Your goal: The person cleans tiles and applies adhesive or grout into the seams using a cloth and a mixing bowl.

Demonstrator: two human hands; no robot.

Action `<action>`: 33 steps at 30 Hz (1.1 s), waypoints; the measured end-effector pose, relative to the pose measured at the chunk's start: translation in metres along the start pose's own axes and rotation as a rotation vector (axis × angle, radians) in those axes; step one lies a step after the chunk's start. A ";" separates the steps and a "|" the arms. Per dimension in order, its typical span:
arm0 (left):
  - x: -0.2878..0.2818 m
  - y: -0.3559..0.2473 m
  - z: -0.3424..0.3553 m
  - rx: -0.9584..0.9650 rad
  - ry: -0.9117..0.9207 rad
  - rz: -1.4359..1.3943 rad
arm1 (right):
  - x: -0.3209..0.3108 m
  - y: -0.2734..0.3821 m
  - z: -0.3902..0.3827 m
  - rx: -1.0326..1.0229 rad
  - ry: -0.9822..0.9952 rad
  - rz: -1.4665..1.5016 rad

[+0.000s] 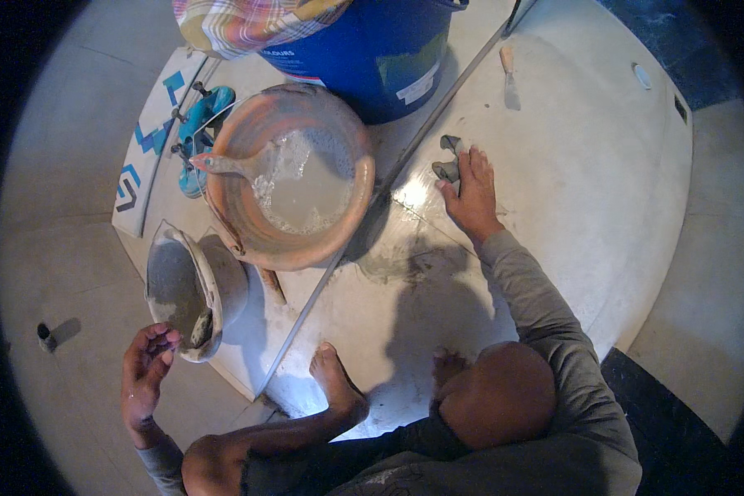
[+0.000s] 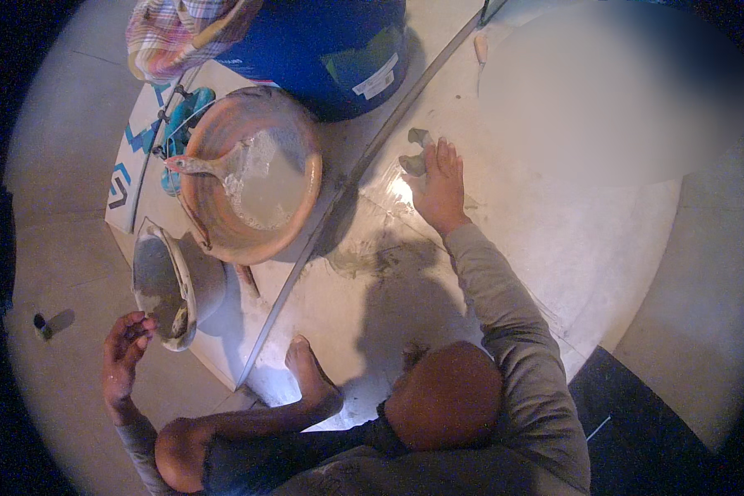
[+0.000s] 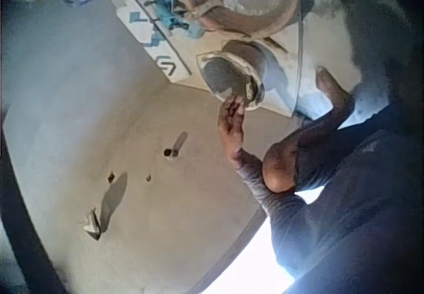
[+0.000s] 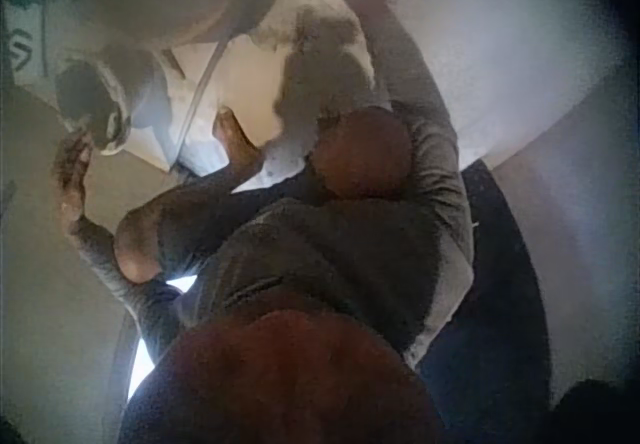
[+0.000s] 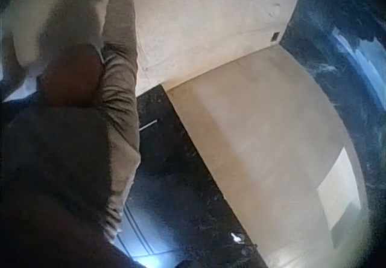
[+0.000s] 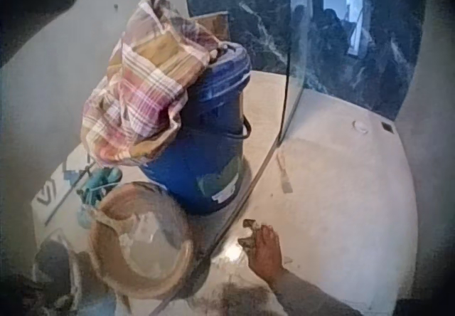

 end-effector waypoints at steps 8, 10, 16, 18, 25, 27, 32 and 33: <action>-0.003 0.006 0.016 -0.078 -0.030 0.014 | 0.056 0.057 0.001 -0.264 0.229 0.033; -0.001 0.003 0.020 -0.064 -0.011 0.005 | 0.056 0.068 -0.006 -0.256 0.202 0.052; 0.007 -0.001 0.021 -0.083 0.004 0.009 | 0.040 0.100 -0.037 -0.339 0.185 0.143; 0.009 -0.003 0.019 -0.077 0.011 -0.001 | 0.037 0.104 -0.042 -0.353 0.201 0.164; 0.011 -0.010 0.005 -0.057 0.059 0.003 | 0.043 0.114 -0.060 -0.434 0.192 0.101; 0.013 -0.012 0.001 -0.034 0.066 -0.001 | 0.046 0.127 -0.073 -0.561 0.214 0.131; 0.017 -0.019 -0.016 -0.006 0.055 0.014 | 0.047 0.153 -0.110 -0.694 0.286 0.255; 0.018 -0.021 -0.019 0.001 0.064 0.008 | 0.044 0.162 -0.122 -0.752 0.332 0.335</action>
Point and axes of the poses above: each hand's wrist, its own z-axis towards the middle knuckle, its own x-axis out of the palm, y = z × x, the point moved 7 cm from there along z, towards the middle knuckle, and after that the axes turned 13 degrees about -z, right-handed, at the moved point
